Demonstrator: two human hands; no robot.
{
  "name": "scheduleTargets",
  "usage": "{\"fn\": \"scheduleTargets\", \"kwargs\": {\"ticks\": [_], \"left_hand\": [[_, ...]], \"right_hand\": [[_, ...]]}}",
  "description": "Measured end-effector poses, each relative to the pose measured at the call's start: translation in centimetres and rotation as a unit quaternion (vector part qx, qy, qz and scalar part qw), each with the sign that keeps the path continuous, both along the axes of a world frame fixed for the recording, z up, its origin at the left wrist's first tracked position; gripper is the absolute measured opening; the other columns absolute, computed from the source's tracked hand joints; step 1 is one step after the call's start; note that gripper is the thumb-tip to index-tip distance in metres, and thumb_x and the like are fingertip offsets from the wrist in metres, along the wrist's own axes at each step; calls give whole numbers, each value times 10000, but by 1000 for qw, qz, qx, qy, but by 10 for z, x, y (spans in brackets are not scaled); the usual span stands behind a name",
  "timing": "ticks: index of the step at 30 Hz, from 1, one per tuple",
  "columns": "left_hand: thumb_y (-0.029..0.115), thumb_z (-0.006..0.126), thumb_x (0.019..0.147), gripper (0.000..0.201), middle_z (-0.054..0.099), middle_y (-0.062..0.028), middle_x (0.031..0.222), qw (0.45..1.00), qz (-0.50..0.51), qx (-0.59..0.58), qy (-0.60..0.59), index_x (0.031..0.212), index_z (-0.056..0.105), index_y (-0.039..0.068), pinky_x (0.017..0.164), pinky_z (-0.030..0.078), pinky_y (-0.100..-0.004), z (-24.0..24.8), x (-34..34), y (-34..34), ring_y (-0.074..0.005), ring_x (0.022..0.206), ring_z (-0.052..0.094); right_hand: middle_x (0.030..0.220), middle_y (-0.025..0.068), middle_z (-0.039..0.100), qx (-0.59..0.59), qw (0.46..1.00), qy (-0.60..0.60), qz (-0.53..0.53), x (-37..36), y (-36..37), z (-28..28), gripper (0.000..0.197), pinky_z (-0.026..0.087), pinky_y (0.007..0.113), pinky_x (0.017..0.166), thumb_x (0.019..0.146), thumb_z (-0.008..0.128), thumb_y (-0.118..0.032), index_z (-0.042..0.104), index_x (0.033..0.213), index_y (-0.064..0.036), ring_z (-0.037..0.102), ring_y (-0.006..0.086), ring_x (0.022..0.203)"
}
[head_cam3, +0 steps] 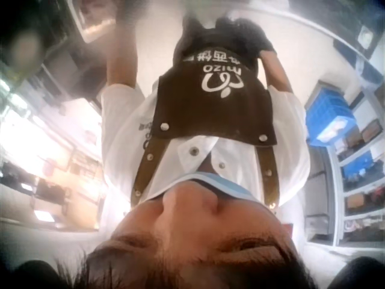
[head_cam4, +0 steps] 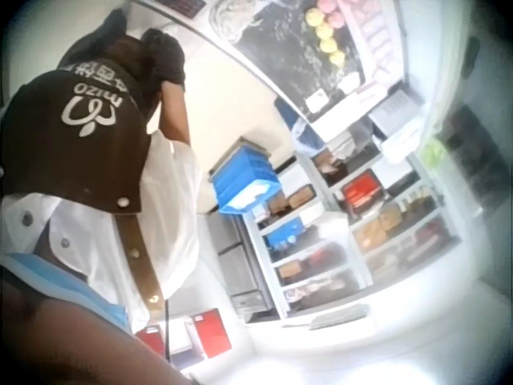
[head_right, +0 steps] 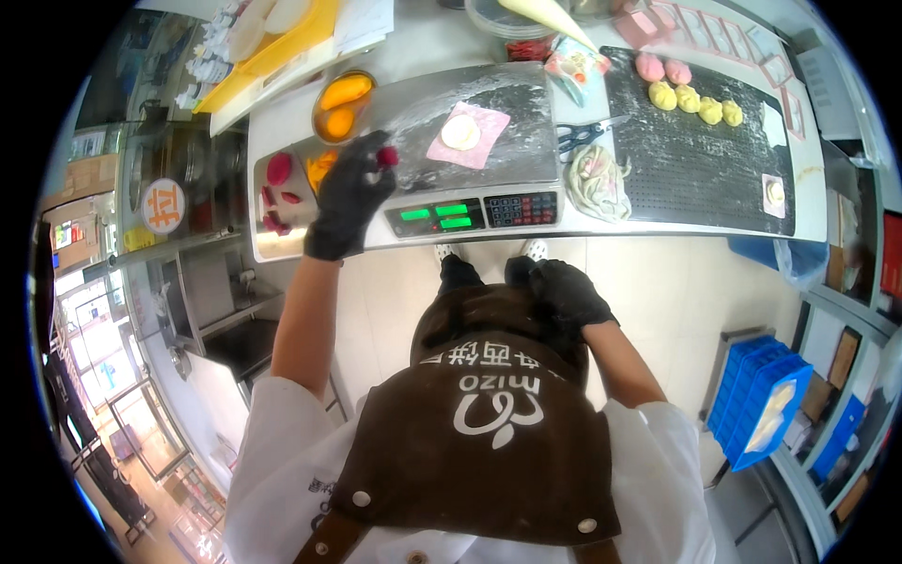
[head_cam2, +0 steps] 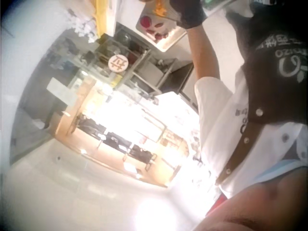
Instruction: The person pipes white cream onto small square wrappers and then places a small red fruit on top of the cream. They repeat this process for multiple pastries, arranging them on a perforated tray. The person also handles pink and yellow dough balls, placing them on the tray alongside the decorated pastries.
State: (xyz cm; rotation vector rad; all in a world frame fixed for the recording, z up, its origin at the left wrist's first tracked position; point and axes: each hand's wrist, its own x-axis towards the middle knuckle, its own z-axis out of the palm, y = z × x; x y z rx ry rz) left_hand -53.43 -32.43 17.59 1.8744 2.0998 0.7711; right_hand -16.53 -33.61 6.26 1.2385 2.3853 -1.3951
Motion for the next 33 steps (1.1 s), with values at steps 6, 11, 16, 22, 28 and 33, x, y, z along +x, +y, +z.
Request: {"fn": "scheduleTargets", "kwargs": {"ticks": [6, 11, 16, 22, 28, 33], "left_hand": [[133, 648, 834, 319, 691, -94, 1069, 993, -90, 17, 76, 1152, 678, 142, 813, 548, -413, -21, 39, 58, -310, 908, 674], [143, 647, 819, 307, 690, -96, 1009, 985, -124, 22, 119, 1123, 681, 165, 763, 552, -434, -38, 46, 84, -340, 884, 670], [139, 649, 809, 338, 696, -108, 1041, 979, -160, 23, 128, 1146, 669, 136, 801, 547, -454, -45, 42, 90, -342, 932, 668], [202, 672, 853, 299, 692, -116, 1106, 978, -165, 6, 125, 1141, 676, 121, 824, 543, -449, -50, 39, 91, -339, 965, 668], [262, 683, 883, 278, 686, -109, 1113, 987, -142, 9, 76, 1117, 682, 113, 841, 541, -438, -28, 35, 86, -336, 963, 668], [244, 677, 906, 234, 682, -117, 1091, 994, -92, 3, 64, 1087, 684, 96, 837, 544, -408, -20, 22, 70, -332, 968, 664]], "right_hand": [[960, 204, 688, -29, 999, 36, -23, -2, -5, 18, 275, 501, 483, 853, 972, 498, -266, 659, 971, -42, 649, 393, 944], [948, 196, 686, 19, 999, 16, -46, 19, -25, -25, 245, 513, 481, 816, 955, 519, -252, 649, 942, -45, 653, 387, 900], [917, 202, 688, 42, 998, 18, -49, 33, -34, -40, 232, 509, 499, 791, 954, 535, -272, 641, 934, -66, 654, 396, 895], [871, 180, 674, 65, 996, -9, -57, 29, -29, -24, 192, 523, 462, 735, 950, 510, -211, 625, 921, -59, 658, 358, 837], [852, 143, 646, 201, 979, 35, 15, 28, -17, -11, 170, 531, 413, 698, 949, 466, -148, 598, 1005, -55, 653, 301, 769], [959, 128, 677, 114, 992, 41, -37, 22, -6, 18, 208, 540, 419, 751, 946, 484, -168, 612, 1058, -49, 673, 313, 842]]}}
